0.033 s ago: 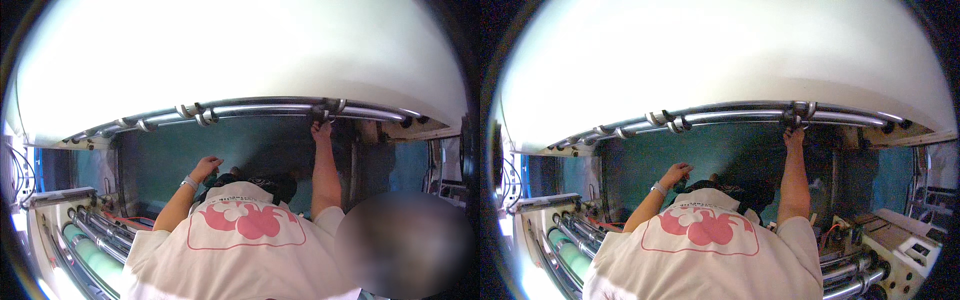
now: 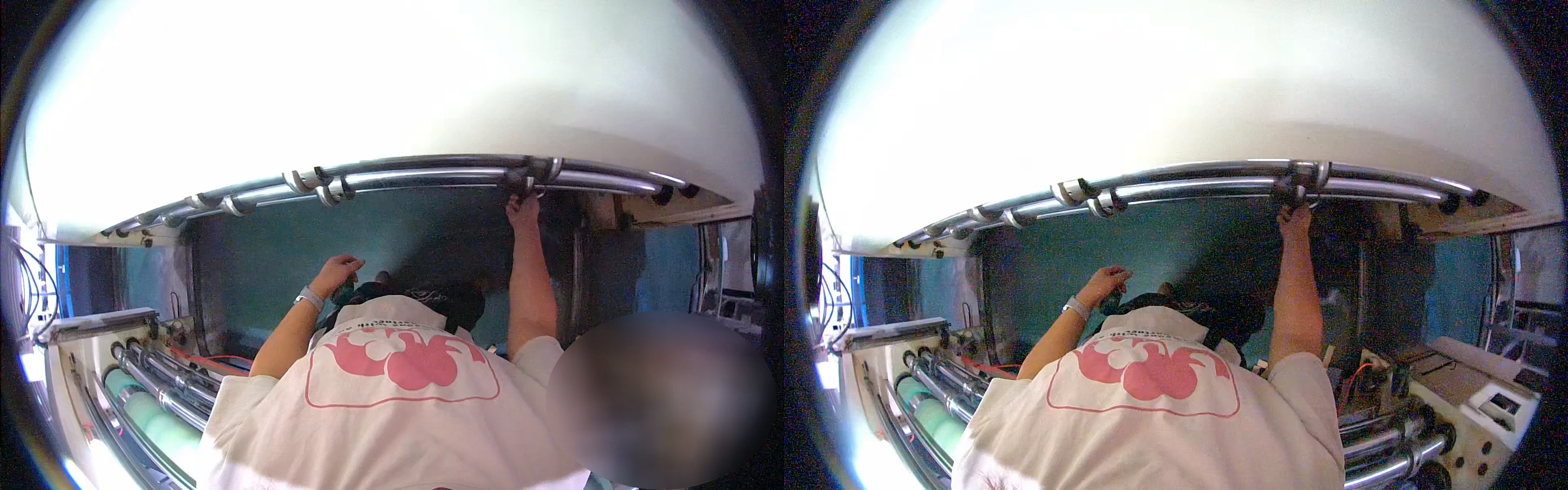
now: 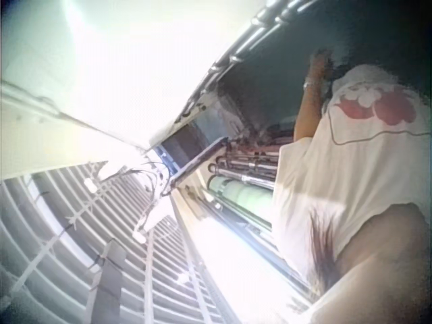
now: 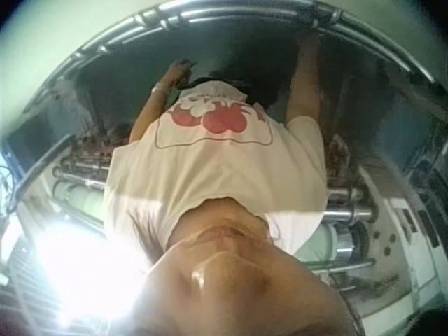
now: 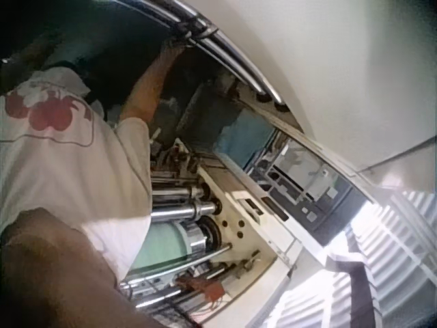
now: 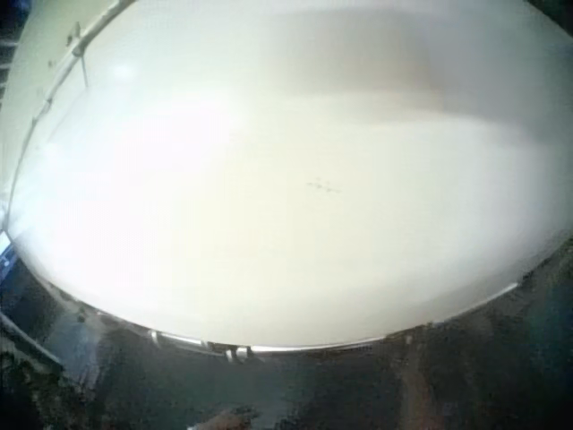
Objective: The person measures the circumference and length of several large, curved metal pipes using a flexible measuring tape. They wrap the tape around the pipe sections and mark specific points on the metal surface with a pen. The person moves along the pipe assembly to measure different segments.
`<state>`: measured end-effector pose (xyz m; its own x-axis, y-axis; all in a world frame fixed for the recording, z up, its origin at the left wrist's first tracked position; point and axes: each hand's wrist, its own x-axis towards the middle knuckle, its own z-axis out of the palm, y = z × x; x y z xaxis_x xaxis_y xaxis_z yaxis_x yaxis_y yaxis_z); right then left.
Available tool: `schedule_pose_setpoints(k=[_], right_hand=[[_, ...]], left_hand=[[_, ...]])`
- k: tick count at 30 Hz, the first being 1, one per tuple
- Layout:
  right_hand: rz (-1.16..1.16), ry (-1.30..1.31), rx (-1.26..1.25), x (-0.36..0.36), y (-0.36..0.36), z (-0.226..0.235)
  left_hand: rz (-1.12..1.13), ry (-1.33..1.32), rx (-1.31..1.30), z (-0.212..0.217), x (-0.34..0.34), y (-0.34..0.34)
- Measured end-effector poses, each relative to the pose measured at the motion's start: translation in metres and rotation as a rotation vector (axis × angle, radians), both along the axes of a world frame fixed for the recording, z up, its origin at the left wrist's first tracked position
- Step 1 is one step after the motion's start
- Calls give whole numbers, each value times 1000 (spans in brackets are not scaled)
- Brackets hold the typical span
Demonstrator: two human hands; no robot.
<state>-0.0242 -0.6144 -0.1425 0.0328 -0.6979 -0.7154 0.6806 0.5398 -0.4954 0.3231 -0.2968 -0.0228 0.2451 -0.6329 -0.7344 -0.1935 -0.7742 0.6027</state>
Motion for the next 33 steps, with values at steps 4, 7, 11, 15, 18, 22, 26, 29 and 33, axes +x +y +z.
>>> schedule_pose_setpoints(k=[4,7,11,15,18,22,26,29,33], right_hand=[[20,-31,82,17,9,17],[26,-33,26,25,13,21],[128,152,-6,39,23,34],[122,267,48,50,34,42],[179,140,-27,39,38,38],[249,260,-78,33,45,33],[218,290,-83,63,89,33],[653,329,-308,131,165,89],[1116,146,-414,206,248,136]], left_hand=[[-41,-24,-20,12,-14,-8],[-91,-58,-78,26,-19,-25],[-68,-77,-99,27,-14,-34],[-48,-26,-115,26,-11,-32],[20,27,-85,24,-18,-27],[2,119,-91,12,-20,-20],[-43,157,-148,25,-19,-17],[-43,186,-200,43,-19,-10],[-72,175,-402,28,-3,1]])
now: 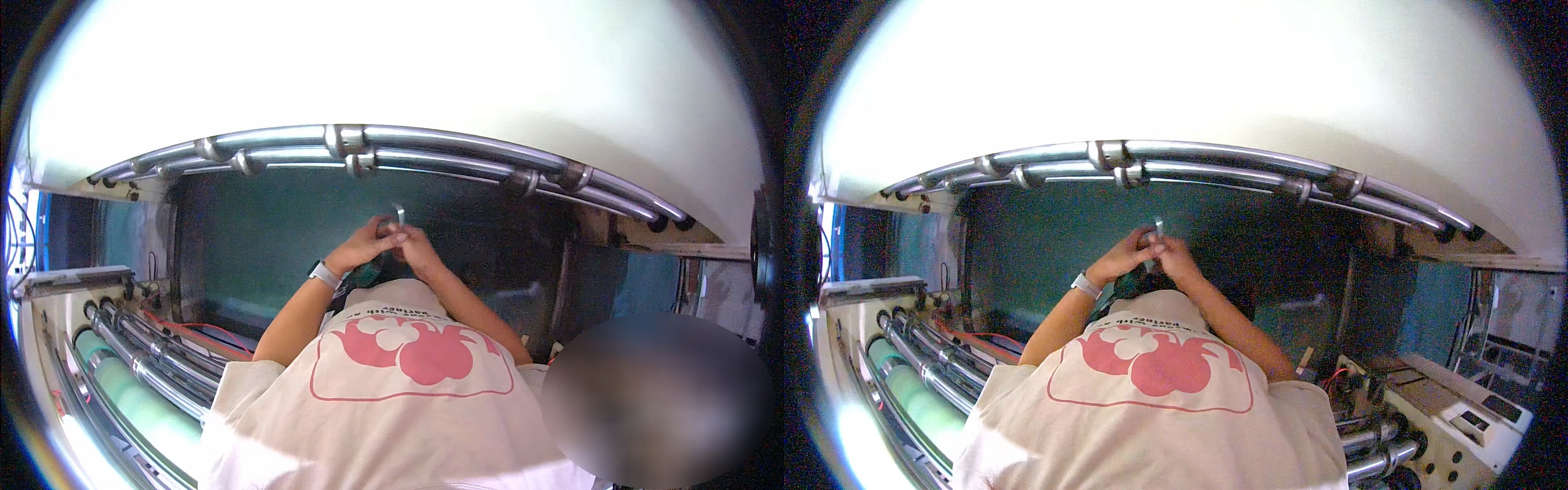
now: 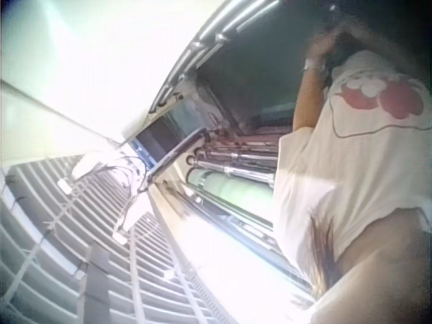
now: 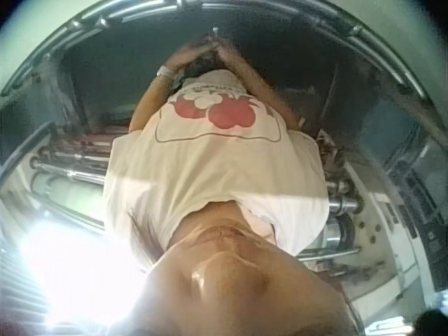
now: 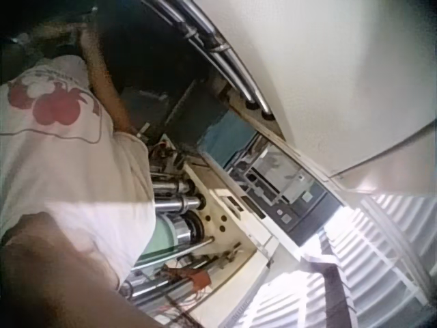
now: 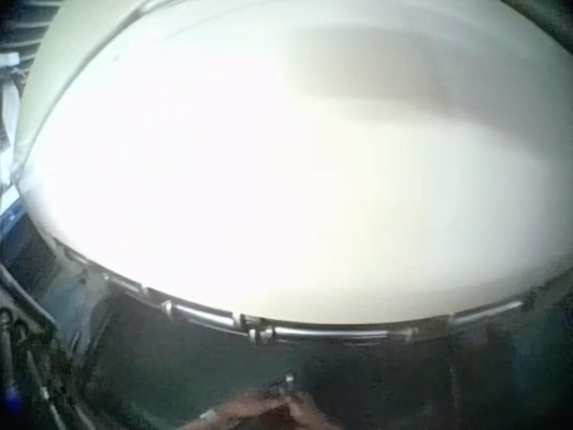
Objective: The person measures the circumference and length of several large, curved metal pipes using a flexible measuring tape. They wrap the tape around the pipe sections and mark specific points on the metal surface with a pen. The person moves along the pipe assembly to measure different segments.
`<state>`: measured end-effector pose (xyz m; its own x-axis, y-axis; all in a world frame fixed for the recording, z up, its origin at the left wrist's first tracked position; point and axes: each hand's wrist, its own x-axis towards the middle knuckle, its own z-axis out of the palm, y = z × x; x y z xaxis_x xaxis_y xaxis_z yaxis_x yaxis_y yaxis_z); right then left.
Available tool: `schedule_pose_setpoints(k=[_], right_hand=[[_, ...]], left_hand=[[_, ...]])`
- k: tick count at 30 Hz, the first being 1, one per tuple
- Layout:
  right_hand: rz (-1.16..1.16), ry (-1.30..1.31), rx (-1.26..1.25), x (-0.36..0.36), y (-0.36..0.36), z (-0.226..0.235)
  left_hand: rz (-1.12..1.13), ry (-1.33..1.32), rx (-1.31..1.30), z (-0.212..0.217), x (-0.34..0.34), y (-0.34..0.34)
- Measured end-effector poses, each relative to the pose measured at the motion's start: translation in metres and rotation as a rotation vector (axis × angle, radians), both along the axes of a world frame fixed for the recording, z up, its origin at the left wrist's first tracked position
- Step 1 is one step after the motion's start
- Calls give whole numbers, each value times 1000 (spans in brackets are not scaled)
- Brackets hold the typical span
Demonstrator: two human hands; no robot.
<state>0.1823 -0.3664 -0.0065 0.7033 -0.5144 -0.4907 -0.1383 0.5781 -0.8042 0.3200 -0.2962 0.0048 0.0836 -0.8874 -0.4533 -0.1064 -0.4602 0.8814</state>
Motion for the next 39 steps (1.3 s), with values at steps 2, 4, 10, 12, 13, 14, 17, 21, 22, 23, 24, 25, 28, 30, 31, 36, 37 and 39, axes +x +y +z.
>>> schedule_pose_setpoints(k=[2,4,10,12,13,14,17,21,22,23,24,25,28,30,31,36,37,39], right_hand=[[166,-86,-202,15,10,0],[268,-25,-171,29,15,19],[425,-60,-178,73,40,45],[377,-59,-148,86,47,48],[340,-57,-135,93,47,49],[299,-55,-119,101,45,50],[80,63,-597,121,19,73],[-302,273,-895,132,-36,86],[-362,229,-955,142,-41,86],[-385,241,-1016,146,-44,84],[-397,239,-1076,152,-46,83],[-409,231,-1078,160,-49,77],[-436,261,-1108,173,-51,57],[-418,314,-1163,176,-51,54],[-436,355,-1205,178,-49,53],[-390,360,-1277,176,-46,53],[-350,377,-1260,172,-50,52],[-360,332,-977,171,-44,55]], left_hand=[[-36,116,54,56,8,0],[-72,198,31,71,24,9],[-273,-73,-31,63,82,39],[-290,-33,-66,66,97,44],[-293,-14,-84,68,106,48],[-322,-175,-132,65,122,50],[-285,-225,-63,91,195,77],[-173,-251,-35,134,305,99],[-160,-261,-17,137,333,103],[-153,-321,-6,150,345,98],[-142,-310,-43,151,363,98],[-162,-326,-61,145,383,98],[-217,-488,-165,136,409,85],[-204,-582,-196,131,421,77],[-197,-601,-228,123,427,73],[-126,-851,-294,103,446,55],[-124,-800,-304,100,451,52],[-128,-774,-332,104,449,52]])
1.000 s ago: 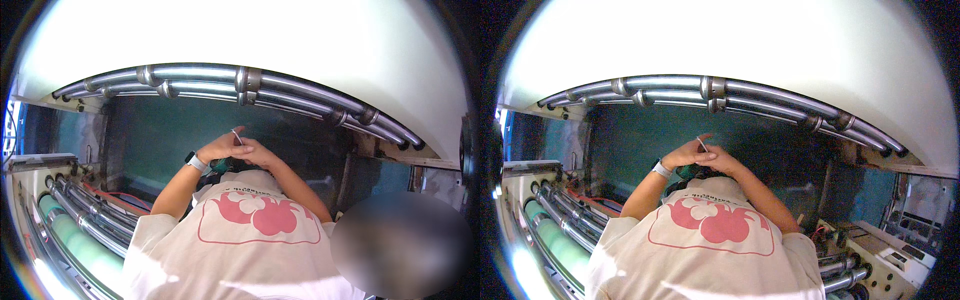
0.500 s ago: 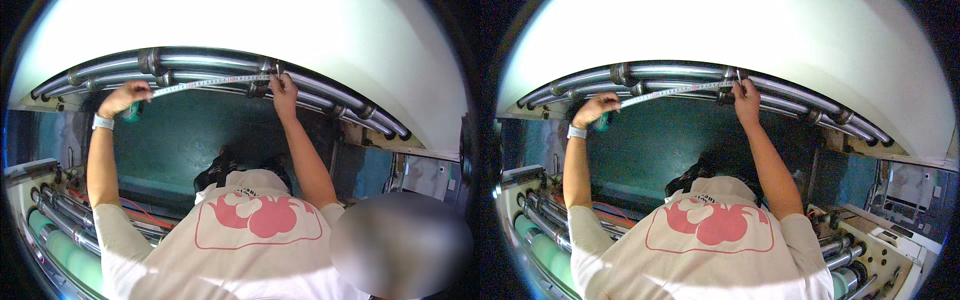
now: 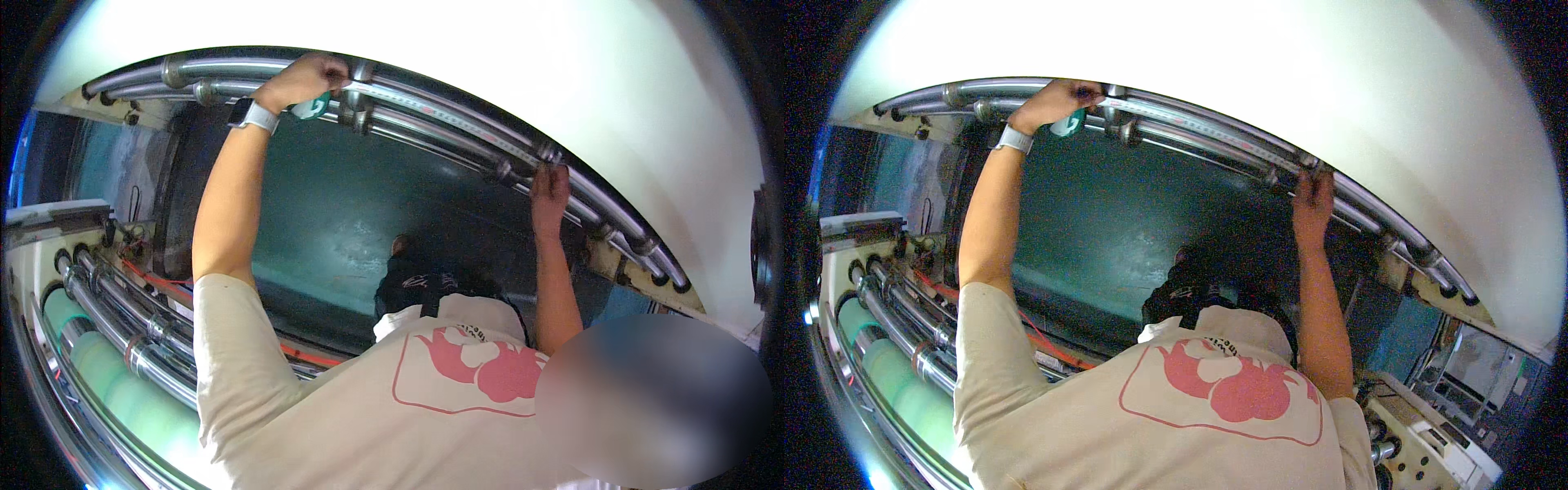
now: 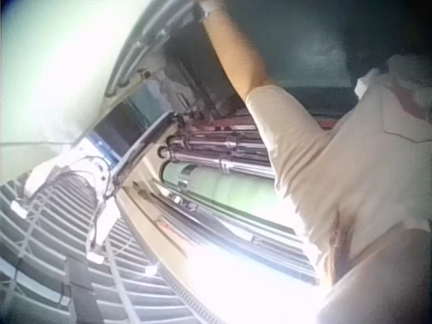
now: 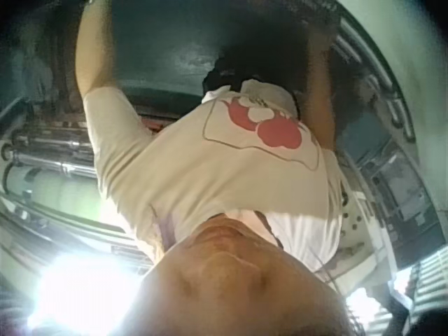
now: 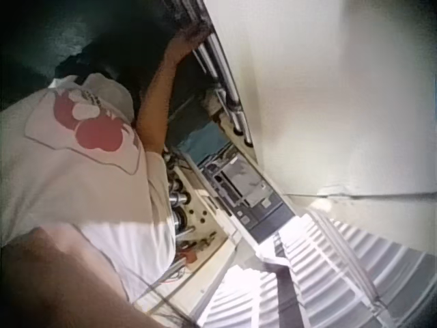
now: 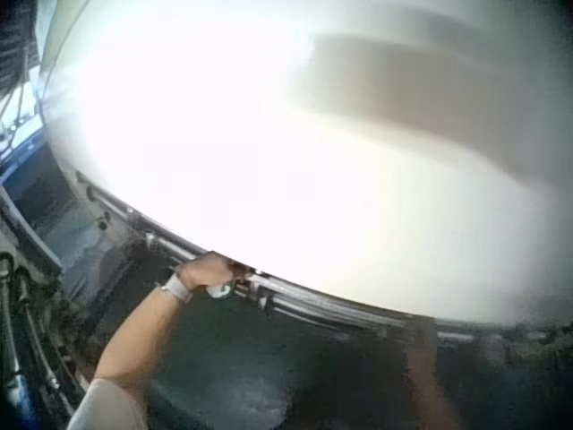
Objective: The person measures the circumference and length of several large, curved metal pipes using a flexible measuring tape. They wrap the tape around the pipe sections and mark specific points on the metal surface with a pen. The person moves along the pipe assembly to measure different segments.
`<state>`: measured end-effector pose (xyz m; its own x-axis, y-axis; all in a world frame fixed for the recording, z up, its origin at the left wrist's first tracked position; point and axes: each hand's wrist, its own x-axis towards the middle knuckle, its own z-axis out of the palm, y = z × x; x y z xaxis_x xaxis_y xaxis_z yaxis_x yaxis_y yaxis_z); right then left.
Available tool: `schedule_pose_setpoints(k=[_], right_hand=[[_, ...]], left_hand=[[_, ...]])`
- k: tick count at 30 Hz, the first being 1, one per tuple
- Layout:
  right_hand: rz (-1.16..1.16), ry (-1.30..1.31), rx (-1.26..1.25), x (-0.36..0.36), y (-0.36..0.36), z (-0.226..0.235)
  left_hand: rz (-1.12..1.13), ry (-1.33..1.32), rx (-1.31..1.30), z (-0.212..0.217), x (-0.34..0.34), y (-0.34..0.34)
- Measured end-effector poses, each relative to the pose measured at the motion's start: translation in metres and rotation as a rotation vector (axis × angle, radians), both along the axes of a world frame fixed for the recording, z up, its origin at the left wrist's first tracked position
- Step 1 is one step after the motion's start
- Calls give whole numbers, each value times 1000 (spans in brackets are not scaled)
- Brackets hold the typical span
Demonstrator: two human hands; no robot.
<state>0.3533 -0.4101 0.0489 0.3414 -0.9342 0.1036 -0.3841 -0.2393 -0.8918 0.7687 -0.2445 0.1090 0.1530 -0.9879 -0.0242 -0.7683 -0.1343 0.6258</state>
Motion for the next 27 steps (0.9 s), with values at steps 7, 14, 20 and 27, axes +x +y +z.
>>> schedule_pose_setpoints(k=[7,14,20,27], right_hand=[[7,-190,158,-1,5,8],[-9,-215,166,13,10,19],[30,-224,169,9,7,18],[49,-199,112,11,12,19]], left_hand=[[37,-117,-81,-6,2,0],[50,-228,23,6,-2,-7],[112,-172,29,6,-5,-6],[91,-206,78,8,-4,-6]])
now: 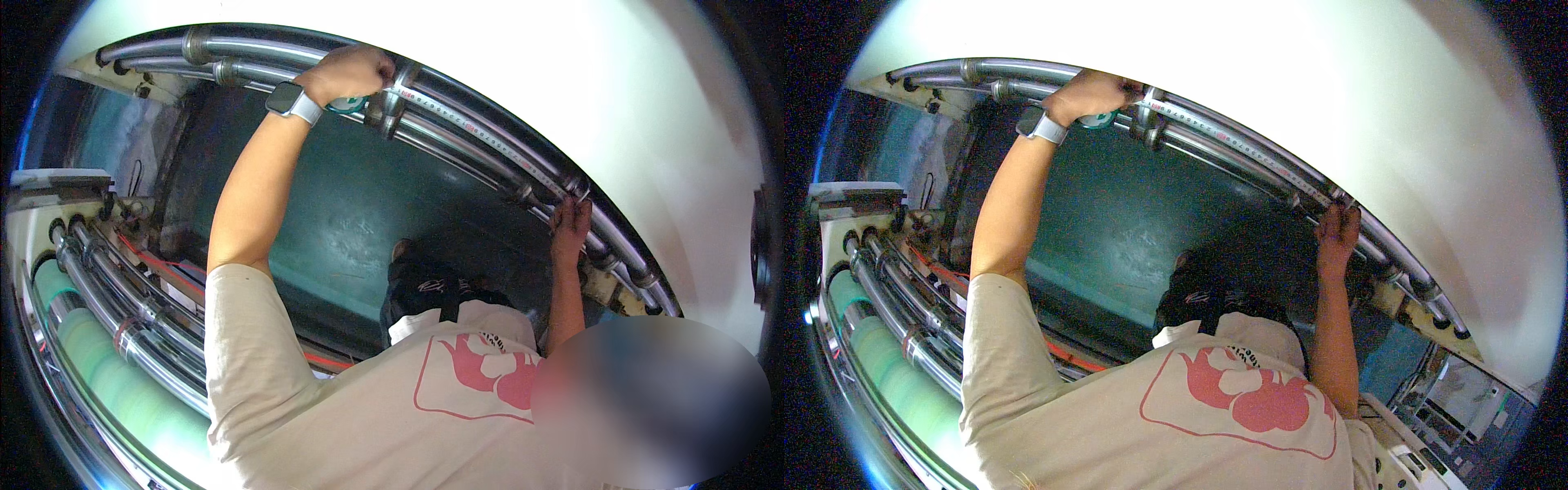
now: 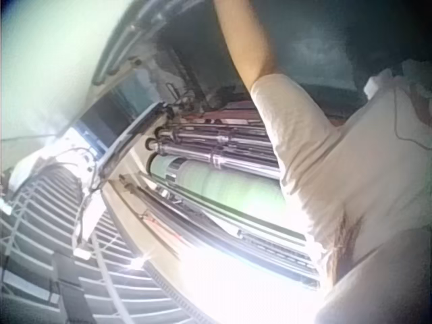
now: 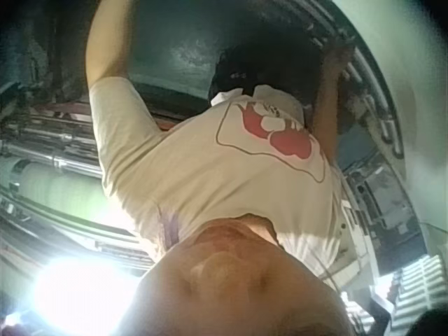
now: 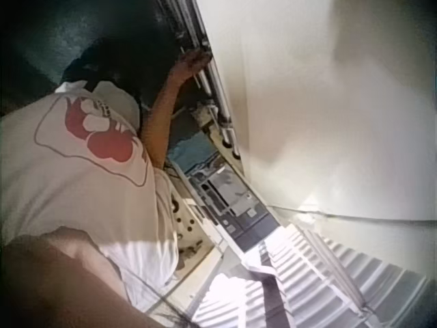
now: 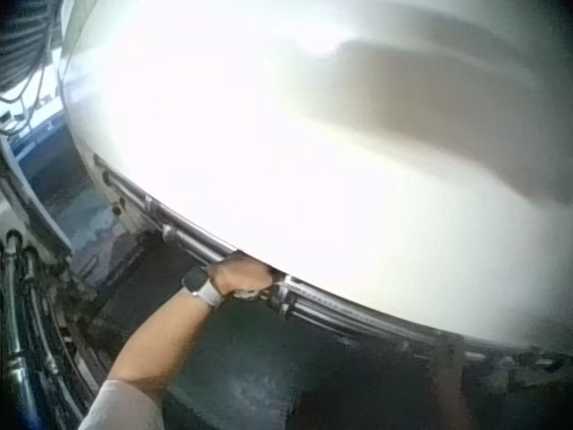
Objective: The person measures the circumference and length of several large, curved metal pipes using a flexible measuring tape. They wrap the tape around the pipe sections and mark specific points on the metal surface with a pen. The person moves along the pipe assembly to measure different segments.
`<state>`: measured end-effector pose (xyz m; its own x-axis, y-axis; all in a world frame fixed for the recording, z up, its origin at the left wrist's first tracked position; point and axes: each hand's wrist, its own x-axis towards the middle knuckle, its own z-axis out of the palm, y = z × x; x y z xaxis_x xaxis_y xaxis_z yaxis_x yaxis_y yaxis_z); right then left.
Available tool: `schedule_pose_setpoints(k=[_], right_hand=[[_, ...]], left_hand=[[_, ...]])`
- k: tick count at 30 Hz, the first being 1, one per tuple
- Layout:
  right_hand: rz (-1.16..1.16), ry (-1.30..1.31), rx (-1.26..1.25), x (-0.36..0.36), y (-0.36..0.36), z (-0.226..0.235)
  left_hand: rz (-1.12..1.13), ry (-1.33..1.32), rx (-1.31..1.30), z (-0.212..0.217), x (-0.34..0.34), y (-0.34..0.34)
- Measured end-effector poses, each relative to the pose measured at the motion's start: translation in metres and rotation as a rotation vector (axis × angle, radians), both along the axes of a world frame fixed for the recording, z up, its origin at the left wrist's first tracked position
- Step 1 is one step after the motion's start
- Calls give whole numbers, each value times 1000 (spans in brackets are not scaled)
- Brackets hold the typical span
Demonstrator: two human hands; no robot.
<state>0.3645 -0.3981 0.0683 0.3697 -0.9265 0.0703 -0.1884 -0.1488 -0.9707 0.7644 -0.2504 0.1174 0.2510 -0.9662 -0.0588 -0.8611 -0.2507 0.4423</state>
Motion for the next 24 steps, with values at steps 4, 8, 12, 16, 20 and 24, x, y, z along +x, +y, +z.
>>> schedule_pose_setpoints(k=[4,8,12,16,20,24], right_hand=[[-15,325,-121,-31,-24,-23],[-30,250,-103,-9,-10,-25],[-164,235,-319,-43,-17,-20],[-277,281,-342,-137,-18,-60],[-412,349,-198,-230,-34,-68],[-420,274,-158,-319,-74,-96]], left_hand=[[77,-23,8,14,-14,-2],[83,11,-31,-19,9,10],[-67,354,82,-16,-30,9],[-214,521,98,-45,-122,-8],[-364,344,97,-41,-228,-44],[-335,517,114,-59,-292,-73]])
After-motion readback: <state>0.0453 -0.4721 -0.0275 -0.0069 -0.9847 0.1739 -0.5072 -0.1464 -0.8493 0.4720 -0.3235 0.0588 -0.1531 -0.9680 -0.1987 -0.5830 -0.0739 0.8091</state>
